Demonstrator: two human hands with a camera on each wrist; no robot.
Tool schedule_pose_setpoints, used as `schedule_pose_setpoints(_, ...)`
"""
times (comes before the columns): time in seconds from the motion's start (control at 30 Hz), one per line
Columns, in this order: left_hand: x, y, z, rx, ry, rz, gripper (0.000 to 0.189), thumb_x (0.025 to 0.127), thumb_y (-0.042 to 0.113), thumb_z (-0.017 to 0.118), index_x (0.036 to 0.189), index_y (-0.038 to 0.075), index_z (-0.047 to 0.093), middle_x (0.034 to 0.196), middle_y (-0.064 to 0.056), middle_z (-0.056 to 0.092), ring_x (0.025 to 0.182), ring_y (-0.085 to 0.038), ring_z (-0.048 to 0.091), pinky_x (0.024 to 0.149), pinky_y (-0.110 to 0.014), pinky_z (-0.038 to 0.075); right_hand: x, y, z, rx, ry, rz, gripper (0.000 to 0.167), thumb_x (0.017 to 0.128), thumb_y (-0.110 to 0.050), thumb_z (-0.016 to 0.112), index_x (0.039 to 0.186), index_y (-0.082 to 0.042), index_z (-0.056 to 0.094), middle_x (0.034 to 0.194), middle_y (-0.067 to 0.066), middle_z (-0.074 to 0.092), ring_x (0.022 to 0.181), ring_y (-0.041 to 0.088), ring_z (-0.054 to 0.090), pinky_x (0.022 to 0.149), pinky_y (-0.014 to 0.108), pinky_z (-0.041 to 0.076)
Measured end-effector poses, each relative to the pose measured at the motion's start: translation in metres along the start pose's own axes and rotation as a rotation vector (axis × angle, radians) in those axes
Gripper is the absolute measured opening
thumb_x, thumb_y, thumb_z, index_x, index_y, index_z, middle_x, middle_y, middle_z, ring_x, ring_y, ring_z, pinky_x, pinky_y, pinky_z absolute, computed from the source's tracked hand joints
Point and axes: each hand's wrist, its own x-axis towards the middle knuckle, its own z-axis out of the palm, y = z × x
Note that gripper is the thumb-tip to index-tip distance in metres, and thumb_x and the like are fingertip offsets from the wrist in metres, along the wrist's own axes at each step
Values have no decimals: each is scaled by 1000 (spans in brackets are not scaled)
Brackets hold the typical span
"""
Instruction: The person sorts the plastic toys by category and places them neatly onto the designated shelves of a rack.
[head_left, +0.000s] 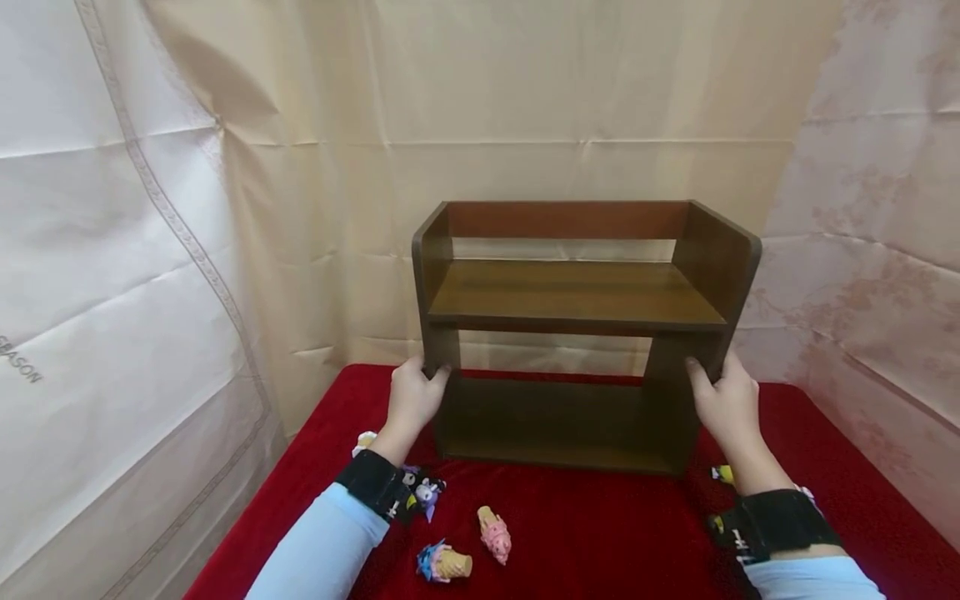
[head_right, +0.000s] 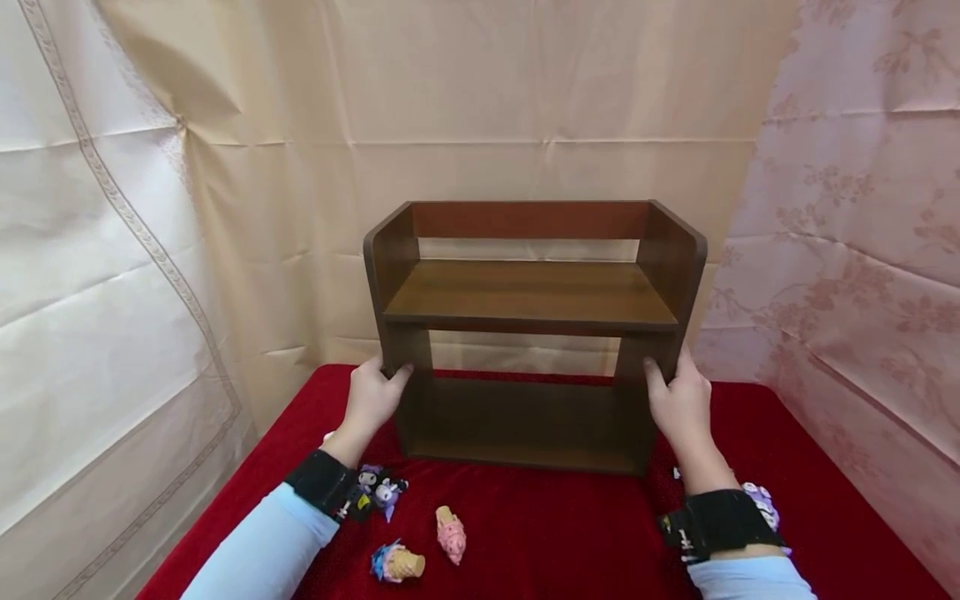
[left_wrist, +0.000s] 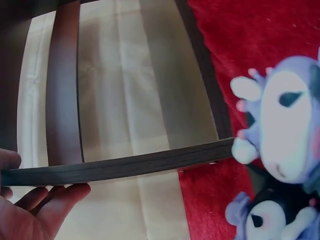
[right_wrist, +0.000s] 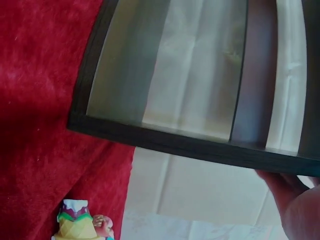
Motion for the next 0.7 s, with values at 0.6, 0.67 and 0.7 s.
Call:
schedule_pose_setpoints(0.6, 5, 16, -35, 57, -110, 76, 24, 95, 22, 73, 77, 7, 65, 66, -3, 62, 62, -21, 58, 58, -35, 51, -6, -14, -5, 31, 58, 63, 33, 98, -14, 65, 132, -10, 66, 127, 15, 68, 112, 36, 67, 72, 3, 38)
schedule_pose_setpoints(0.67, 5, 21, -40, 51, -122, 87, 16, 95, 23, 72, 92, 7, 72, 80, -4, 71, 75, -23, 67, 67, -37, 56, -7, -15, -6, 37, 69, 62, 34, 98, -12, 66, 132, -11, 66, 129, 14, 68, 113, 36, 66, 73, 2, 38)
schedule_pose_setpoints(0.7, 5, 23, -42, 48, -127, 91, 16, 96, 22, 72, 99, 7, 74, 87, -5, 74, 82, -24, 70, 71, -39, 58, -7, -15, -7, 36, 75, 60, 35, 98, -12, 66, 132, -12, 66, 129, 13, 68, 113, 36, 66, 74, 2, 37)
